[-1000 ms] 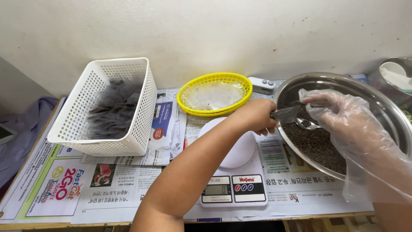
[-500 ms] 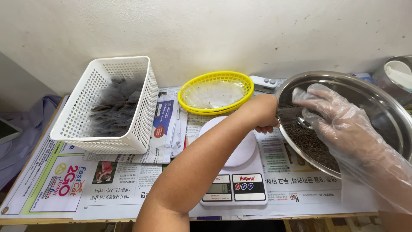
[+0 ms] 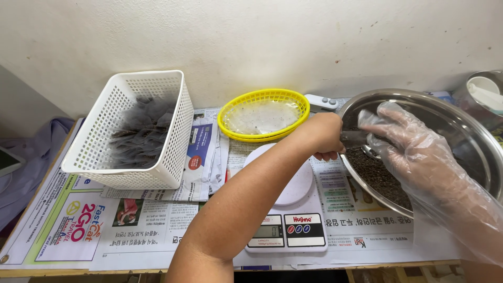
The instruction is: The person fills small plastic bags with grains from a large metal bowl using a spoon, weighs each bag on a digital scale, and places them into a white basket.
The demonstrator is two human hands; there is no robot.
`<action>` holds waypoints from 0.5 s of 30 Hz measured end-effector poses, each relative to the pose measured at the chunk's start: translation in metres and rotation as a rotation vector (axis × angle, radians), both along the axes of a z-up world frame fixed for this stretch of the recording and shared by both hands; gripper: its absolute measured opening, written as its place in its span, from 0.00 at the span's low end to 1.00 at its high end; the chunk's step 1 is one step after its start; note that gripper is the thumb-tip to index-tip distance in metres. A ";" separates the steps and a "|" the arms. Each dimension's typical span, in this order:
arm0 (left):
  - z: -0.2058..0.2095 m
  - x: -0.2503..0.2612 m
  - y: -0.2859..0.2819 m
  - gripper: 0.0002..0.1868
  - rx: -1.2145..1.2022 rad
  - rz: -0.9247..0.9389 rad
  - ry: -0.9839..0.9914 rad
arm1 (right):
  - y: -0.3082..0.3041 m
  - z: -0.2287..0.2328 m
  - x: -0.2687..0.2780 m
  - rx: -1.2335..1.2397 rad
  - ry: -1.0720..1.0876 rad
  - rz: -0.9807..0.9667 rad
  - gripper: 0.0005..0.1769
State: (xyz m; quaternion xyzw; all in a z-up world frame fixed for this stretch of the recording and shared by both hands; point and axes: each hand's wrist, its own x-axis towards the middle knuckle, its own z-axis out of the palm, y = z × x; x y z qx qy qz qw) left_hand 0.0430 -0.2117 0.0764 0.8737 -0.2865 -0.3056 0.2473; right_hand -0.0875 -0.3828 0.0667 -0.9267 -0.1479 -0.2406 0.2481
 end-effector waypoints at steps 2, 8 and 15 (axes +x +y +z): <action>-0.002 0.002 0.001 0.03 -0.046 0.015 0.038 | 0.006 0.006 -0.002 0.053 0.064 -0.035 0.22; 0.001 -0.002 0.013 0.09 -0.135 0.092 0.161 | 0.018 0.025 -0.005 0.050 0.118 -0.053 0.24; -0.030 0.000 0.038 0.08 -0.422 0.102 0.445 | 0.057 0.072 -0.031 0.229 0.029 -0.220 0.17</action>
